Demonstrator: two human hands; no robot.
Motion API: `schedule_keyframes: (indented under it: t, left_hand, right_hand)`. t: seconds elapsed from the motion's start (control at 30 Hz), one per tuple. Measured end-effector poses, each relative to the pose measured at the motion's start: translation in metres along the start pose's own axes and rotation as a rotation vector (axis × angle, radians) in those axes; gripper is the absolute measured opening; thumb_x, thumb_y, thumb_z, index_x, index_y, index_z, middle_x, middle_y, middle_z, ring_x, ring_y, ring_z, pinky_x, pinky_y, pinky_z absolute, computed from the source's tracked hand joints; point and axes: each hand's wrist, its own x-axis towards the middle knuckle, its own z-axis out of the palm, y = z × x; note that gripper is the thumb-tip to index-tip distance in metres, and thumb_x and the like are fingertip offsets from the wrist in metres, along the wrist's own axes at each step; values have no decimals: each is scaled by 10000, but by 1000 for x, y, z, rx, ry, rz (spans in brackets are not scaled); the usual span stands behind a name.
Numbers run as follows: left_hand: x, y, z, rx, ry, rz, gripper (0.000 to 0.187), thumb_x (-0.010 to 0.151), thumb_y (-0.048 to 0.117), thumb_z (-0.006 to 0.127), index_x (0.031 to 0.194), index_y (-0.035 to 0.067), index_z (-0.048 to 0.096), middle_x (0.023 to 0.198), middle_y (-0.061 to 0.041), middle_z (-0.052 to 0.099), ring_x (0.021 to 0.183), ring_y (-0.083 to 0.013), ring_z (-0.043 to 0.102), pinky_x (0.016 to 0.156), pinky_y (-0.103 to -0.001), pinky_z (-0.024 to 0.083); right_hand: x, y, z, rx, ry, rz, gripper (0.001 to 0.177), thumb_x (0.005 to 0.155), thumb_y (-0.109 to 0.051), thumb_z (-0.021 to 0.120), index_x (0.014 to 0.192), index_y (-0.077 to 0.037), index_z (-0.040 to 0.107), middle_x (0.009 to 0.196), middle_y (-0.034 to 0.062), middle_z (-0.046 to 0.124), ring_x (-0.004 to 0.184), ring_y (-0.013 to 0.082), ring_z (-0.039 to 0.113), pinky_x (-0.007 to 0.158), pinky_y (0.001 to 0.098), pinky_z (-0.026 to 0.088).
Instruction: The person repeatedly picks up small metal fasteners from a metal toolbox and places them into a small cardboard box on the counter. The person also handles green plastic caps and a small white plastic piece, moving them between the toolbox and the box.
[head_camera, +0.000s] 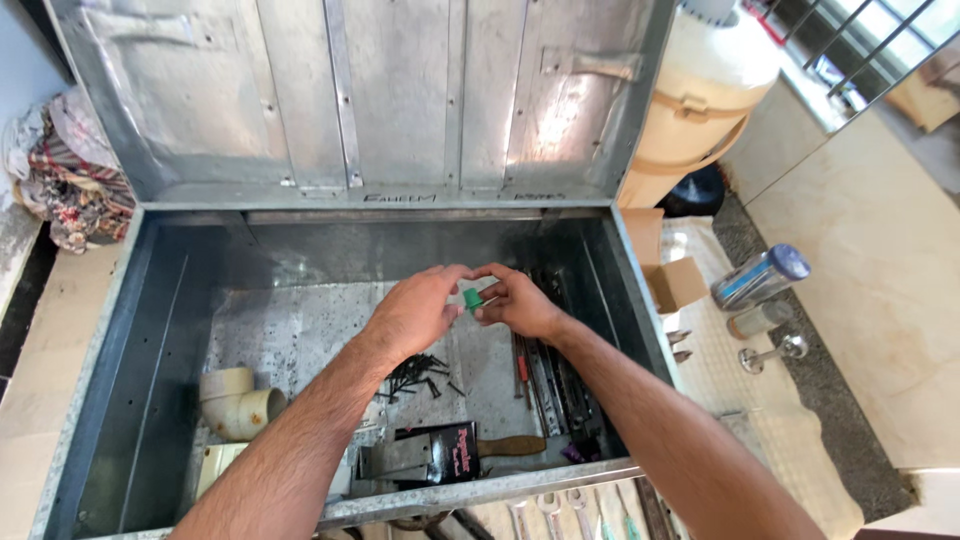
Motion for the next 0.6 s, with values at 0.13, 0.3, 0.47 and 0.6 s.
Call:
schedule_keyframes:
  t: [0.13,0.3,0.47,0.6]
  left_hand:
    - [4,5,-1,-266,169,-60,405,888,140,735,1279,120,632,1048,-82,742,926,-247,732,790,-402,582]
    - [7,22,4,-663,228,-6,317,905,120,733,1205,43,666,975,-72,743,789,-158,721,694,-309,603]
    - [4,61,15,-708,225,65,253,926,127,726,1152,24,680,979,-50,735,792,-109,700,698,-274,619]
    - [1,101,28,-751,207,125,230,946,139,710,1143,24,681,935,-36,710,783,-83,668,708,-265,610]
  right_hand:
    - [-29,-42,10,203,-2,-140,553,888,70,693,1404,-36,523,1109,113,727,1021,173,722,943,353,619]
    - [-75,-83,8,263,88,-247,534,884,70,736,1388,0,574,1155,116,738,1029,160,714,950,329,600]
    - [-119,-95,-9,299,124,-334,561,857,90,749,1388,7,587,1163,99,727,1020,148,713,952,320,600]
    - [-161,-93,-32,366,177,-348,542,856,105,760,1370,19,611,1126,103,715,967,155,717,908,318,621]
